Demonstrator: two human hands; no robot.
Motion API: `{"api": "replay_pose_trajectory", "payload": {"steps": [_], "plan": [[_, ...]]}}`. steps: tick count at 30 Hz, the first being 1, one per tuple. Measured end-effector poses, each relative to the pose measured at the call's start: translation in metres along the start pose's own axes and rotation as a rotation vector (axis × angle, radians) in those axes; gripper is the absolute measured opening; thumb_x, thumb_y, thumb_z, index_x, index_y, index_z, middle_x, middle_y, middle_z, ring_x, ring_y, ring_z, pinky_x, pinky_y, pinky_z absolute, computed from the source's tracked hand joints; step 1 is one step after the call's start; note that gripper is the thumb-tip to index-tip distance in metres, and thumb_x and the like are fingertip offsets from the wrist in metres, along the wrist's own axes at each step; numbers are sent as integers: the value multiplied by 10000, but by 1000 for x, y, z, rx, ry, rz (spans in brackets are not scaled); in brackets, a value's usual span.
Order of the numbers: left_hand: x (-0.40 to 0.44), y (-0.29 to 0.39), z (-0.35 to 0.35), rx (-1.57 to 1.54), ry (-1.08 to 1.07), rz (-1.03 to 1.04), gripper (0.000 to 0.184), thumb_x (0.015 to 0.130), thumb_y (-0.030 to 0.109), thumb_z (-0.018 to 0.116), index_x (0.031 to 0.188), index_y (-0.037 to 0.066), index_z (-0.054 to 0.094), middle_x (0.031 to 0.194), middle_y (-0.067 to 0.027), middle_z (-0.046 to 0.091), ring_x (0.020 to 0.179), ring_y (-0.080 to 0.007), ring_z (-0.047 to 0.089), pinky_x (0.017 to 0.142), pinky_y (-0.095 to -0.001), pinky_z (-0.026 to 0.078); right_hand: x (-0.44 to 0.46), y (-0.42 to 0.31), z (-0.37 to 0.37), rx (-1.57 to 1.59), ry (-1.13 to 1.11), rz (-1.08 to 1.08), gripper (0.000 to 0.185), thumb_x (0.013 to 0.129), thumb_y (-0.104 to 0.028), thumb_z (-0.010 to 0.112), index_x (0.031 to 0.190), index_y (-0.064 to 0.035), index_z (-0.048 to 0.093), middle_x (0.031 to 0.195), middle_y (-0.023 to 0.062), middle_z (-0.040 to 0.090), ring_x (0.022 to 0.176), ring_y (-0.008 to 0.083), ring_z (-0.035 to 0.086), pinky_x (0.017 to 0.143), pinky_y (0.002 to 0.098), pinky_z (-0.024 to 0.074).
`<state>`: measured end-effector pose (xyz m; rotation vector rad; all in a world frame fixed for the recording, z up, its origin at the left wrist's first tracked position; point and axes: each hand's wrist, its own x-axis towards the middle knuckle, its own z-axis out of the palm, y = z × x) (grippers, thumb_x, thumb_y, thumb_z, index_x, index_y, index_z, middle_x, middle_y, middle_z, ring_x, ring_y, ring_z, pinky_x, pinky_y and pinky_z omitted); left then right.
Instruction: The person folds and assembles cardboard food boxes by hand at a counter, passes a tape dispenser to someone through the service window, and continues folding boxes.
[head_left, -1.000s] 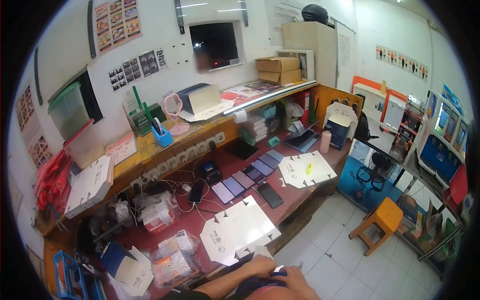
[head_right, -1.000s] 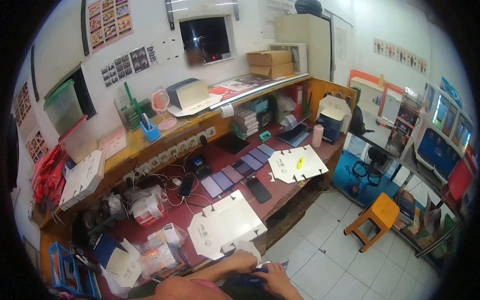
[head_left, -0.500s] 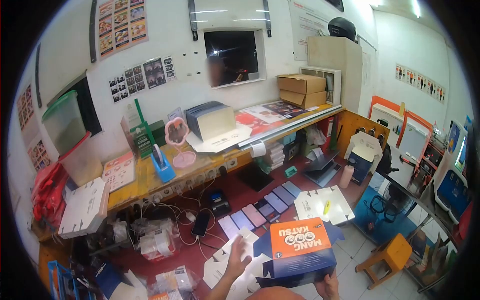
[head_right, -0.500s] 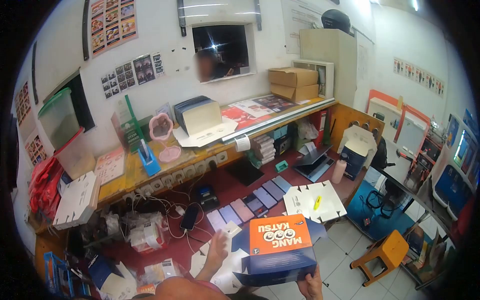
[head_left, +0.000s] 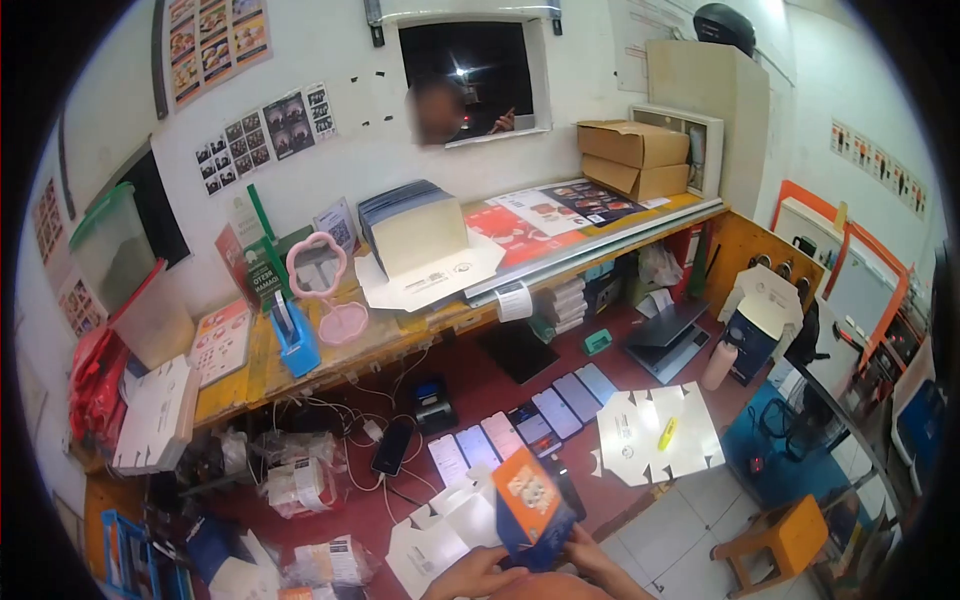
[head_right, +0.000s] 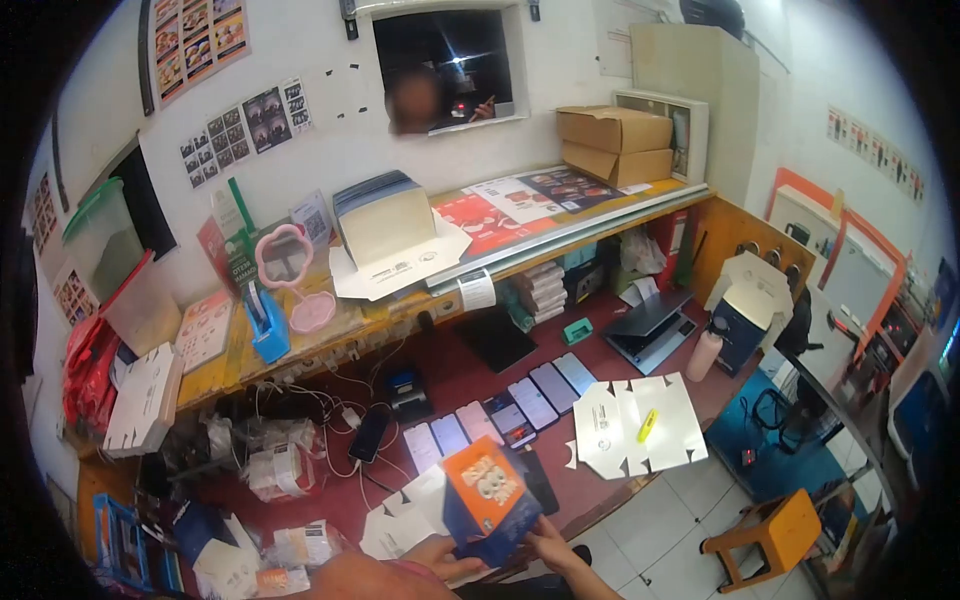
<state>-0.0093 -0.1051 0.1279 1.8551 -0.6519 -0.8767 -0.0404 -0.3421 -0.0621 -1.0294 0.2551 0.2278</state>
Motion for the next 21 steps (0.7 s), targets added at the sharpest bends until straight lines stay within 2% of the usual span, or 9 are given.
{"api": "replay_pose_trajectory", "payload": {"steps": [2, 4, 6, 8, 10, 13, 15, 16, 21], "plan": [[1, 14, 9, 53, 95, -183, 443, 885, 322, 645, 1233, 62, 559, 1018, -128, 677, 936, -216, 632, 834, -336, 477, 12, -11, -7, -207, -13, -74, 470, 885, -91, 595, 1319, -68, 416, 1239, 133, 537, 957, 197, 603, 828, 342, 497], [7, 26, 17, 17, 228, -318, 454, 875, 342, 648, 1231, 75, 562, 907, -98, 700, 782, -228, 666, 724, -346, 505, 15, -44, -8, -372, 100, -194, 501, 852, -75, 636, 1310, -47, 434, 1235, 135, 534, 975, 184, 597, 855, 345, 490], [19, 14, 31, 132, 315, -235, 447, 875, 352, 639, 1222, 78, 566, 859, -91, 701, 726, -244, 671, 693, -342, 510, 5, -91, 0, -368, 18, -210, 482, 824, -108, 684, 1268, -49, 503, 1242, 152, 520, 1106, 235, 548, 942, 365, 444], [37, 19, 41, 186, 407, -263, 408, 874, 342, 631, 1192, 92, 582, 860, -130, 694, 739, -299, 676, 689, -374, 515, 4, -129, 1, -813, -428, -624, 429, 829, -153, 689, 1231, -68, 564, 1279, 195, 478, 1214, 287, 471, 1008, 390, 392], [61, 19, 51, 281, 443, -214, 446, 882, 369, 599, 1215, 77, 548, 897, -161, 683, 788, -342, 664, 717, -413, 512, 11, -153, 7, -759, -637, -541, 401, 822, -193, 700, 1197, -90, 601, 1327, 233, 426, 1248, 339, 435, 1023, 420, 376], [91, 9, 73, 386, 462, -246, 483, 894, 426, 515, 1248, 98, 492, 940, -244, 639, 848, -431, 616, 722, -498, 492, 17, -165, 10, -1036, -818, -643, 438, 804, -188, 705, 1221, -120, 590, 1368, 238, 391, 1246, 370, 436, 1009, 445, 389], [97, 10, 77, 428, 586, -194, 459, 905, 450, 516, 1265, 170, 467, 766, -200, 630, 694, -413, 609, 605, -496, 464, 27, -174, 13, -1221, -709, -674, 436, 787, -174, 707, 1205, -117, 594, 1375, 246, 387, 1175, 409, 490, 974, 446, 424], [95, 18, 76, 395, 604, -213, 437, 896, 431, 536, 1258, 194, 473, 764, -195, 629, 705, -411, 610, 609, -496, 463, 27, -178, 18, -1223, -828, -628, 436, 787, -174, 707, 1205, -117, 594, 1375, 246, 387, 1175, 409, 490, 974, 446, 424], [68, 24, 84, 247, 691, -236, 388, 883, 350, 573, 1226, 178, 518, 816, -162, 658, 761, -381, 632, 665, -471, 481, 22, -180, 31, -1283, -780, -582, 349, 769, -82, 700, 1108, -76, 618, 1240, 227, 480, 955, 381, 605, 838, 384, 492]]}}
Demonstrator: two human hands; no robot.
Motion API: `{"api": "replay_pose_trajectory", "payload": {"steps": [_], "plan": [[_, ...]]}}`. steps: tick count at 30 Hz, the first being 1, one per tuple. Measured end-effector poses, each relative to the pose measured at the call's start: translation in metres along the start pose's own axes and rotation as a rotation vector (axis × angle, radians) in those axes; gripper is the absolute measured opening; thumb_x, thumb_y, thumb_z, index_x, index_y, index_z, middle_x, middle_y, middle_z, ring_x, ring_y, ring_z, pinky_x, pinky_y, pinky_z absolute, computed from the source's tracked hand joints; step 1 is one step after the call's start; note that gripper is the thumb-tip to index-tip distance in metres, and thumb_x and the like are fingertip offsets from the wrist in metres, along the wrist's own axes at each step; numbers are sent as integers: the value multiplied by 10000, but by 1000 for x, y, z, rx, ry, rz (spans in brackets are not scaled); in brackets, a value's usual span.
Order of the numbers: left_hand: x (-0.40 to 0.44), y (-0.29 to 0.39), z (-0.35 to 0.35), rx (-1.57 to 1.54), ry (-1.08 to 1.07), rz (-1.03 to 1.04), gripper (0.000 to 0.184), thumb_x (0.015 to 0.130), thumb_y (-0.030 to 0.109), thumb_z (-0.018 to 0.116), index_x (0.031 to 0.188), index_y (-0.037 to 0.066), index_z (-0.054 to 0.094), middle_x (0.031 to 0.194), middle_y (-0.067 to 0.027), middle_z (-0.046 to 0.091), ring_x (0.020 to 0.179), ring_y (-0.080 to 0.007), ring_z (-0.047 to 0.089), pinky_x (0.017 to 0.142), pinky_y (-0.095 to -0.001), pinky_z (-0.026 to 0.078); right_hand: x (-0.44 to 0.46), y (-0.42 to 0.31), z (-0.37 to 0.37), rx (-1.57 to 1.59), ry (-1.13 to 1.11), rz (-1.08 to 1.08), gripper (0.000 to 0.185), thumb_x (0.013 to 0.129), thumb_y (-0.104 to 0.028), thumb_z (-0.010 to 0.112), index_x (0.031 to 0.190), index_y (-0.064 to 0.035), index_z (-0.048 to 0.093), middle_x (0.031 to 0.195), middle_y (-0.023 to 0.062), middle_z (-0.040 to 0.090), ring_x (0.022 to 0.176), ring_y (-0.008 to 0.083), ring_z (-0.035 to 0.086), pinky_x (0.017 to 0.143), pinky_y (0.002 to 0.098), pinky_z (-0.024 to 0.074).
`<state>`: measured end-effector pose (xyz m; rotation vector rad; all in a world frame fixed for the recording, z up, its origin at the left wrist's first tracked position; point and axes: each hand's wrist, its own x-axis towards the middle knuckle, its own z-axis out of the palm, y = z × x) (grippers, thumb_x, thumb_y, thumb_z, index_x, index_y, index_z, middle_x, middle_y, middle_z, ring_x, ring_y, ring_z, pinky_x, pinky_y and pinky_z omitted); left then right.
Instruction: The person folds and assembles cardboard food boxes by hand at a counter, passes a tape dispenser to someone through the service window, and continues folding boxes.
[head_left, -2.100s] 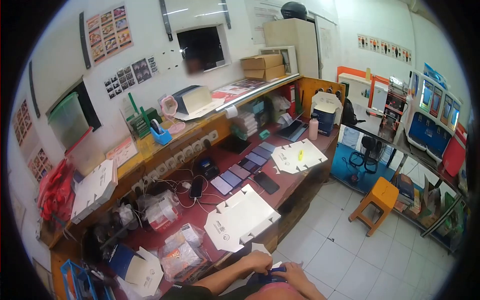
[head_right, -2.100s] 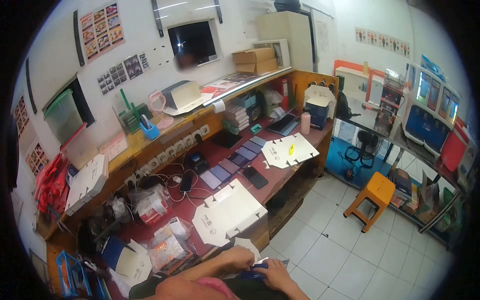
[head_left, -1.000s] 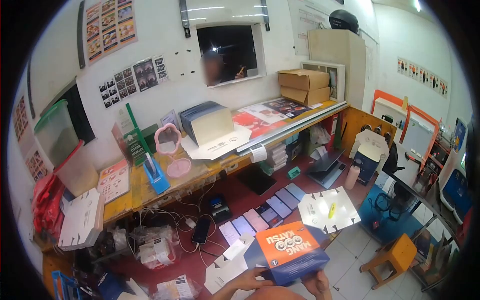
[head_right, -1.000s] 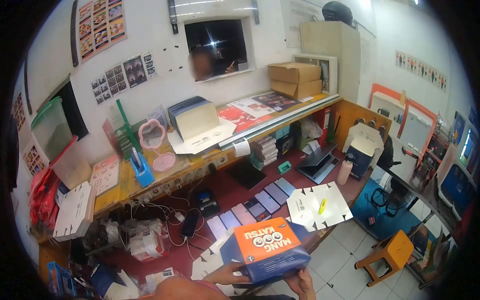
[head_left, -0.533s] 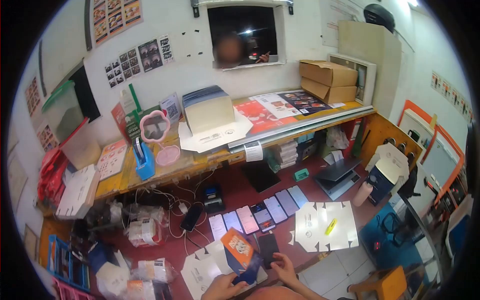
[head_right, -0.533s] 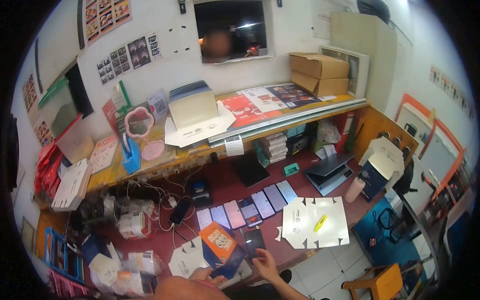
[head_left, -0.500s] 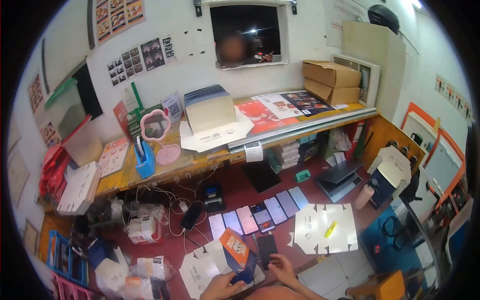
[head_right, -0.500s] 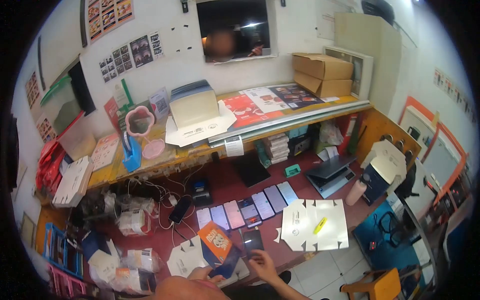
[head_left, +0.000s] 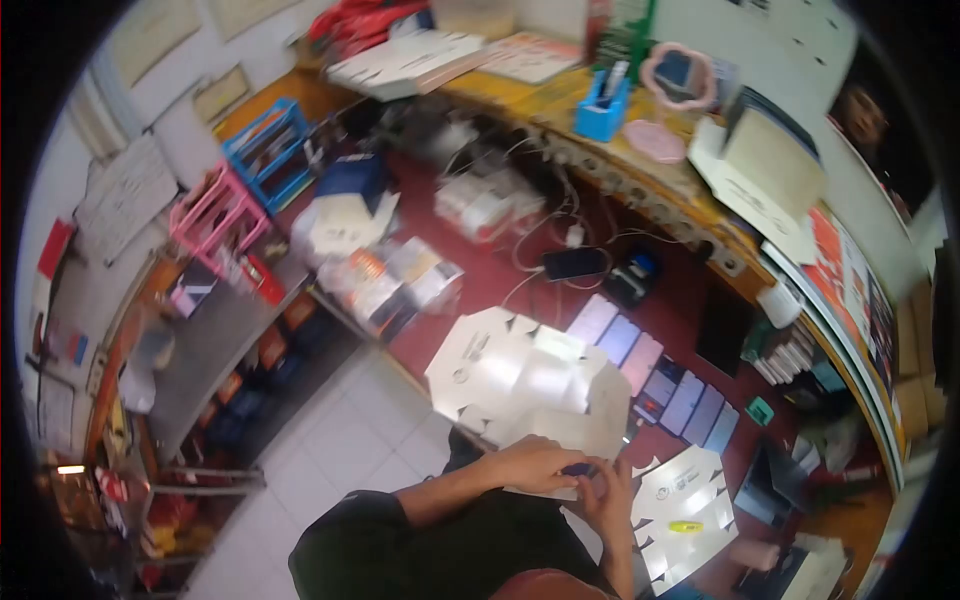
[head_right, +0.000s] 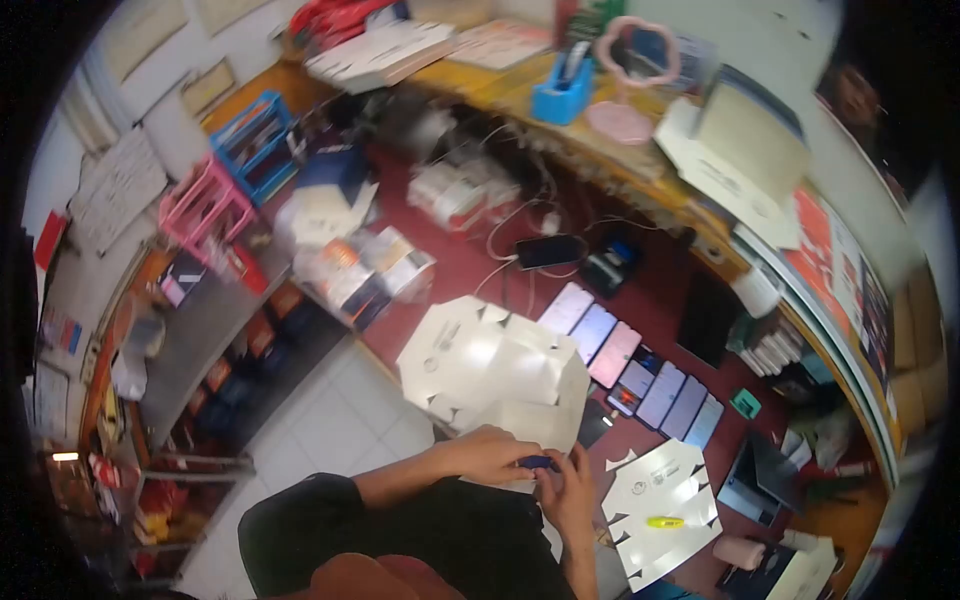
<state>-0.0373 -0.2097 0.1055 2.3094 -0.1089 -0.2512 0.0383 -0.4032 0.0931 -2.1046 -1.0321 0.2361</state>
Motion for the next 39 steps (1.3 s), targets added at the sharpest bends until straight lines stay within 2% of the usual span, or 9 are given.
{"api": "replay_pose_trajectory", "payload": {"steps": [3, 7, 9, 11, 12, 17, 24, 34, 39], "plan": [[-21, -5, -28, -354, -4, -17, 416, 861, 290, 636, 1227, 120, 536, 921, -118, 686, 863, -302, 660, 754, -402, 505, 3, -4, 8, 158, 79, 126, 303, 762, -35, 696, 1056, -60, 625, 1120, 207, 522, 885, 336, 606, 802, 369, 489], [-54, -47, -75, -437, 523, 182, 401, 798, 195, 718, 1159, 63, 602, 1083, -113, 653, 1015, -247, 626, 898, -344, 473, 10, 15, 26, 296, 229, 93, 320, 828, 12, 627, 1138, -3, 552, 1076, 125, 522, 916, 210, 591, 824, 296, 485], [-68, -78, -100, -421, 664, 103, 376, 783, 189, 740, 1116, 57, 626, 1114, -113, 639, 1057, -255, 604, 952, -346, 446, 18, 18, 52, 314, 309, 25, 329, 849, 14, 592, 1169, 20, 513, 1069, 108, 528, 927, 202, 584, 837, 290, 473], [-78, -123, -112, -305, 809, 1, 383, 777, 190, 744, 1120, 68, 627, 1150, -114, 621, 1092, -282, 569, 960, -370, 428, 20, 23, 84, 364, 469, 114, 315, 859, 22, 553, 1172, 15, 520, 1102, 127, 550, 994, 215, 574, 877, 305, 459], [-84, -146, -120, -224, 855, -82, 406, 760, 186, 751, 1127, 67, 625, 1174, -115, 609, 1112, -279, 552, 956, -377, 426, 17, 32, 97, 245, 349, 272, 420, 842, 38, 536, 1257, 12, 477, 1214, 173, 523, 1106, 236, 529, 948, 339, 424], [-121, -260, -150, 221, 1094, -332, 480, 726, 230, 749, 1160, 77, 614, 1247, -128, 558, 1186, -361, 472, 1005, -461, 363, 7, 43, 156, 234, 153, 318, 660, 803, 47, 558, 1416, -3, 316, 1324, 231, 452, 1245, 301, 436, 1047, 390, 334], [-139, -310, -163, 419, 871, -517, 507, 706, 242, 748, 1176, 102, 617, 1356, -110, 455, 1230, -331, 403, 1020, -476, 316, 9, 19, 185, 174, 222, 451, 784, 815, -52, 622, 1459, 16, 180, 1442, 282, 290, 1290, 383, 391, 1056, 433, 328], [-138, -321, -154, 351, 1023, -405, 367, 661, 164, 734, 1021, 109, 686, 1088, -76, 554, 1096, -296, 486, 933, -439, 367, 16, 35, 194, 25, 221, 534, 822, 831, -153, 643, 1463, 30, 149, 1482, 289, 208, 1390, 397, 187, 1131, 452, 152], [-136, -320, -158, 332, 1034, -383, 324, 651, 142, 737, 969, 111, 687, 988, -62, 548, 1027, -283, 506, 885, -433, 383, 31, 23, 191, 54, 223, 590, 788, 874, -202, 618, 1462, 31, 149, 1485, 287, 201, 1387, 393, 192, 1129, 459, 154]]}}
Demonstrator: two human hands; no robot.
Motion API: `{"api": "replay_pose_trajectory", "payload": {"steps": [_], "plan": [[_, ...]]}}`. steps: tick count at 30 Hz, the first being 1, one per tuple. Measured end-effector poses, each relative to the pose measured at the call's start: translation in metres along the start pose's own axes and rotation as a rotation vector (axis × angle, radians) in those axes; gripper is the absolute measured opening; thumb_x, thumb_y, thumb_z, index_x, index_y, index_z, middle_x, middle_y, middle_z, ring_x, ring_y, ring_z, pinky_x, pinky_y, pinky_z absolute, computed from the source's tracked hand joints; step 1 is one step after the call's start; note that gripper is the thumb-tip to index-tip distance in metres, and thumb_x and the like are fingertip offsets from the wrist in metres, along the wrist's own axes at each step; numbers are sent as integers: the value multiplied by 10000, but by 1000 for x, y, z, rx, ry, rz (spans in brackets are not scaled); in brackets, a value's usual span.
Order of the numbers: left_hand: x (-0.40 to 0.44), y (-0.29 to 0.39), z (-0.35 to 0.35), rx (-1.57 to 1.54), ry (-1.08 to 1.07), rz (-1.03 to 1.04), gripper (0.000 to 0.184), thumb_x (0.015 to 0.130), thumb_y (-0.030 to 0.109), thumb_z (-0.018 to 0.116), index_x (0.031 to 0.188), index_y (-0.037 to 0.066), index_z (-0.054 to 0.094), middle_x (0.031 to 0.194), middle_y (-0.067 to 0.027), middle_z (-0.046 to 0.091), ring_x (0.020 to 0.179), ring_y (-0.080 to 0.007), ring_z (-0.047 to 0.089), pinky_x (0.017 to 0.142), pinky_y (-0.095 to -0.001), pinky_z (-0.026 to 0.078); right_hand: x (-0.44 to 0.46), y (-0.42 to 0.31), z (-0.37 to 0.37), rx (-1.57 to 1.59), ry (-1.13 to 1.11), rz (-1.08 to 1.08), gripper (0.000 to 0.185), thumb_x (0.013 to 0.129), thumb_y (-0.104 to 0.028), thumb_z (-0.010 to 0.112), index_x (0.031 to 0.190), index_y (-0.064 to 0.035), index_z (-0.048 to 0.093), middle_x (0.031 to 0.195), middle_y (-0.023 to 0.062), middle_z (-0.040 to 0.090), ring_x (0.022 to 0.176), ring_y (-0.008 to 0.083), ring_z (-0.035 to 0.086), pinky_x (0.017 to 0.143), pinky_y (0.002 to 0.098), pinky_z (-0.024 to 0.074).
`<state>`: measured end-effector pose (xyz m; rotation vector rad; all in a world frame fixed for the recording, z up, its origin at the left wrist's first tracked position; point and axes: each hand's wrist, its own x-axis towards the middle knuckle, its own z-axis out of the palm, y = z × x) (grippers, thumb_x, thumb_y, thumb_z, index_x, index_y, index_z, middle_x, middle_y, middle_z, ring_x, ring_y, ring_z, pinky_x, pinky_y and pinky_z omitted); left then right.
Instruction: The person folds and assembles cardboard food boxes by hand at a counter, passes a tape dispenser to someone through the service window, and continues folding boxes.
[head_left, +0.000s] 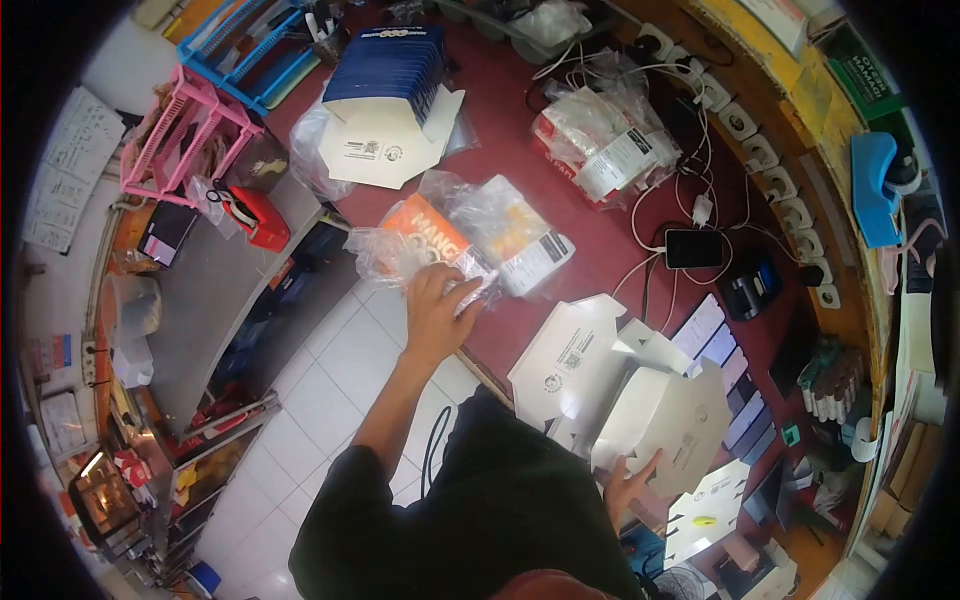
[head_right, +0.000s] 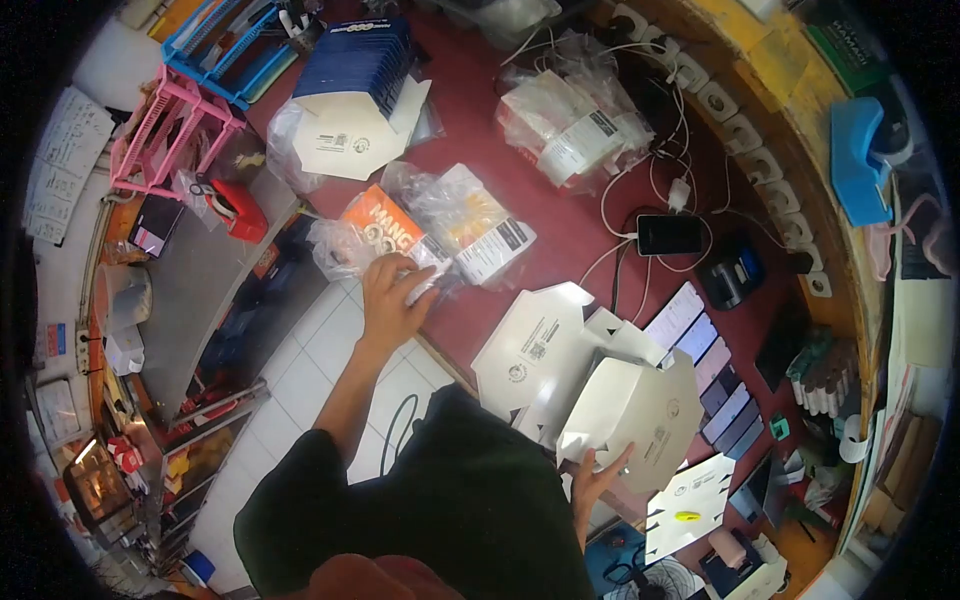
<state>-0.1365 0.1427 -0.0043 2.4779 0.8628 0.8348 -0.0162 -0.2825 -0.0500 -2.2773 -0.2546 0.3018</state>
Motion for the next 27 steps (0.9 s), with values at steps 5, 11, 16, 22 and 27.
{"api": "replay_pose_trajectory", "payload": {"steps": [5, 11, 16, 22, 27], "plan": [[8, 3, -4, 26, -41, -4, 293, 644, 143, 749, 928, 119, 681, 953, -52, 541, 988, -275, 509, 848, -427, 385, 9, -2, -7, -27, -76, 65, 766, 884, -186, 608, 1463, 28, 153, 1487, 278, 207, 1386, 379, 207, 1126, 452, 168], [15, 3, -3, 29, -72, -17, 266, 655, 161, 760, 905, 114, 685, 920, -44, 554, 949, -262, 508, 825, -406, 383, 14, -2, -8, -132, -82, 70, 720, 867, -143, 612, 1446, 30, 220, 1465, 265, 285, 1370, 378, 266, 1119, 432, 200], [32, 8, 2, -5, -118, -33, 241, 647, 156, 776, 873, 122, 702, 892, -39, 573, 895, -250, 509, 795, -379, 398, 16, 2, -8, -130, -89, 83, 687, 837, -84, 607, 1435, -10, 277, 1448, 230, 334, 1346, 367, 316, 1108, 422, 238], [62, 26, 26, -31, -227, 14, 248, 662, 172, 775, 899, 125, 720, 929, -33, 601, 881, -243, 512, 802, -374, 412, 17, -1, -10, -109, -81, 92, 670, 828, -63, 605, 1424, -19, 303, 1411, 249, 376, 1314, 374, 361, 1093, 429, 264], [87, 38, 49, -28, -369, 58, 284, 671, 192, 761, 945, 141, 705, 1005, -18, 588, 945, -237, 516, 819, -395, 411, 17, -1, -10, -43, -61, 140, 645, 846, -99, 615, 1410, 2, 319, 1403, 254, 389, 1307, 367, 371, 1087, 430, 269]]}}
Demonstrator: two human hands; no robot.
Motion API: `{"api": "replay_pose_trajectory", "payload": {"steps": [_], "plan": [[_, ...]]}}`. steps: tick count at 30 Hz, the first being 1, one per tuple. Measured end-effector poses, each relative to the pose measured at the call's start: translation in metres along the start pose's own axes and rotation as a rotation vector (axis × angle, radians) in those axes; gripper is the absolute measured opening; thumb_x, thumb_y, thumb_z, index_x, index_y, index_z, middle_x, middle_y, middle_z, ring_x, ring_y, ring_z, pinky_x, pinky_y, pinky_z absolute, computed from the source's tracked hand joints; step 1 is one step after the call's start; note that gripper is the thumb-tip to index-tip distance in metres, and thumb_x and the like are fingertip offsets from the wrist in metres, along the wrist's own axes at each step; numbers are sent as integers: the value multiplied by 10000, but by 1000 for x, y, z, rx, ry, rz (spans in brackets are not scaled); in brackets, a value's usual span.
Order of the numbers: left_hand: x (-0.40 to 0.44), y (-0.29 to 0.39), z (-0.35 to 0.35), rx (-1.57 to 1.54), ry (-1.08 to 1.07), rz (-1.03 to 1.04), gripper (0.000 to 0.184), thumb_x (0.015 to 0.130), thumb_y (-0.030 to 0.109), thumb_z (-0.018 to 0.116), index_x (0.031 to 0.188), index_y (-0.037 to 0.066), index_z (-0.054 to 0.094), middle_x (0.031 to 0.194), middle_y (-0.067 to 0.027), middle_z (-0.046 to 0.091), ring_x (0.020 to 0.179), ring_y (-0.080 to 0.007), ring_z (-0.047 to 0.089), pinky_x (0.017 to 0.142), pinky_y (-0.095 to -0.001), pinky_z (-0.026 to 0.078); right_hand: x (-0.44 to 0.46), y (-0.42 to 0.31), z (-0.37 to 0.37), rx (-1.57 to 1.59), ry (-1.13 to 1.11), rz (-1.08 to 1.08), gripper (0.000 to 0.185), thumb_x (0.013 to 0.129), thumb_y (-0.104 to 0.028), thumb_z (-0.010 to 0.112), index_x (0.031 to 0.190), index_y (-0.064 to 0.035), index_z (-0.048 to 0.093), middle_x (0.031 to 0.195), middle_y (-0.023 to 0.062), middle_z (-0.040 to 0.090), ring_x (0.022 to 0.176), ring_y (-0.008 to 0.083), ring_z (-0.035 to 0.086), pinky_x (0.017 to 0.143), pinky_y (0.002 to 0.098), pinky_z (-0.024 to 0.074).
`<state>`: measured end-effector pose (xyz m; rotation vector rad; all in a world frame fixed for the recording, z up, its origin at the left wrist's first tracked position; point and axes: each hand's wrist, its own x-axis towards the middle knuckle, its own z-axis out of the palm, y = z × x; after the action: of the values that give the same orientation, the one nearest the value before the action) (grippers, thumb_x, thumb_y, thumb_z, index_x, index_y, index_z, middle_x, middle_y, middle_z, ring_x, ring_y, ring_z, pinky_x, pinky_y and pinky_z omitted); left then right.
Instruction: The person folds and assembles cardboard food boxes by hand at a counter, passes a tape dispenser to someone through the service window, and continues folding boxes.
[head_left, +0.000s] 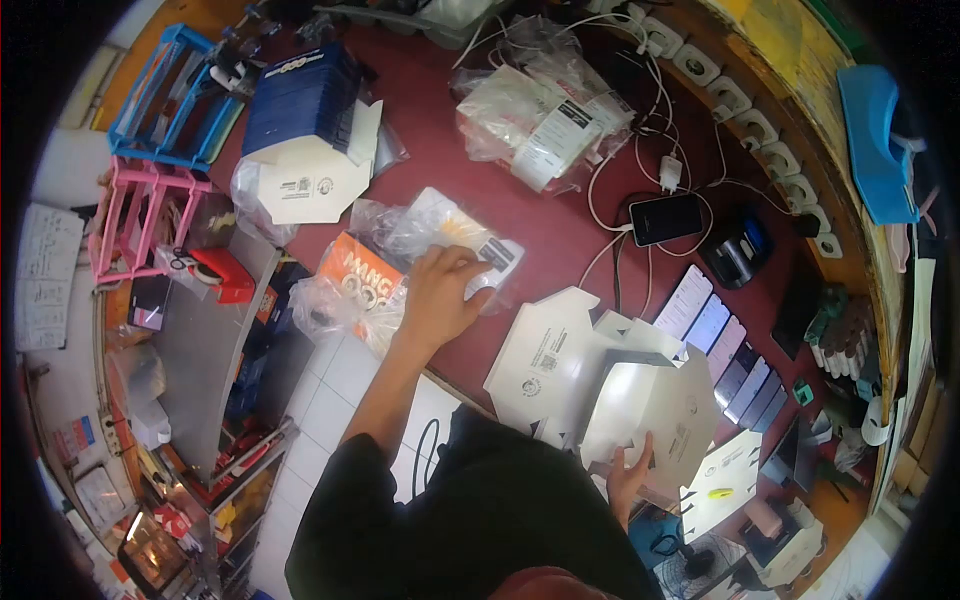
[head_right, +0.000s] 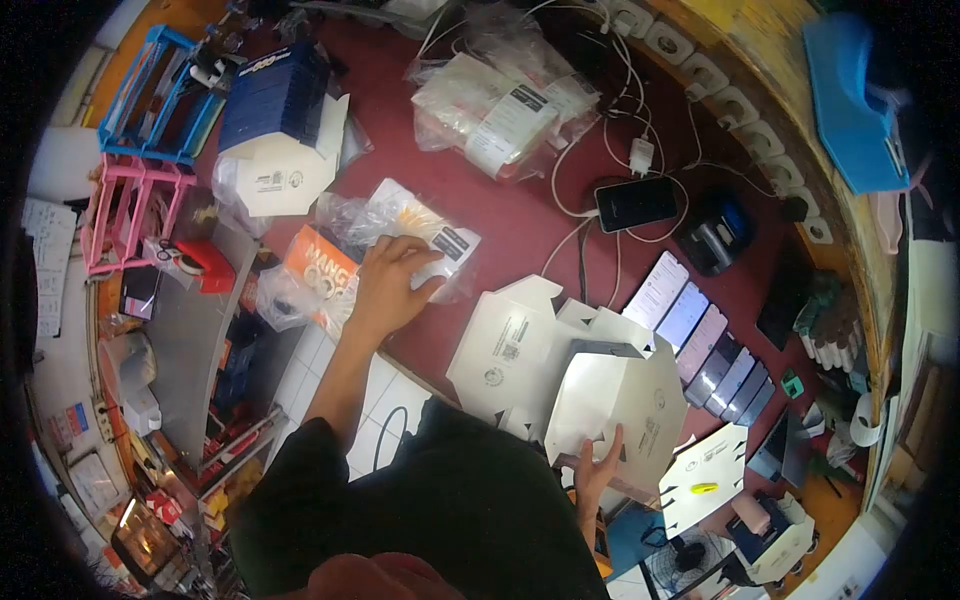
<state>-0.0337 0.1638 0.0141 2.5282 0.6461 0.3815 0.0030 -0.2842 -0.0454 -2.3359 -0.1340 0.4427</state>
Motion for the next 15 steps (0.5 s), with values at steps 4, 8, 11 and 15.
{"api": "replay_pose_trajectory", "payload": {"steps": [4, 8, 11, 15], "plan": [[16, -3, -5, 83, -102, -13, 395, 682, 208, 761, 1063, 157, 668, 1105, -52, 576, 1043, -270, 505, 898, -418, 406, 0, -1, 1, 20, 20, 34, 638, 856, -129, 631, 1399, 22, 333, 1407, 250, 390, 1312, 359, 367, 1092, 426, 260], [24, -23, -29, 298, -153, -94, 551, 681, 252, 755, 1205, 189, 595, 1206, -117, 557, 1163, -327, 474, 981, -462, 373, -2, 4, -3, 49, 30, 27, 650, 846, -118, 639, 1403, 16, 332, 1415, 246, 379, 1319, 353, 358, 1098, 422, 251], [31, -50, -34, 415, -260, -177, 525, 681, 204, 720, 1192, 187, 601, 1179, -145, 580, 1123, -333, 518, 973, -470, 383, -3, -9, -5, 154, 60, 23, 659, 839, -105, 642, 1408, 10, 331, 1422, 239, 371, 1327, 348, 348, 1104, 420, 243], [53, -66, -35, 264, -452, -216, 369, 718, 120, 619, 1087, 129, 615, 1017, -178, 644, 1024, -358, 592, 850, -491, 456, -5, -14, -9, 106, 70, -67, 680, 840, -84, 630, 1424, 13, 295, 1444, 236, 333, 1349, 342, 312, 1115, 417, 226]]}}
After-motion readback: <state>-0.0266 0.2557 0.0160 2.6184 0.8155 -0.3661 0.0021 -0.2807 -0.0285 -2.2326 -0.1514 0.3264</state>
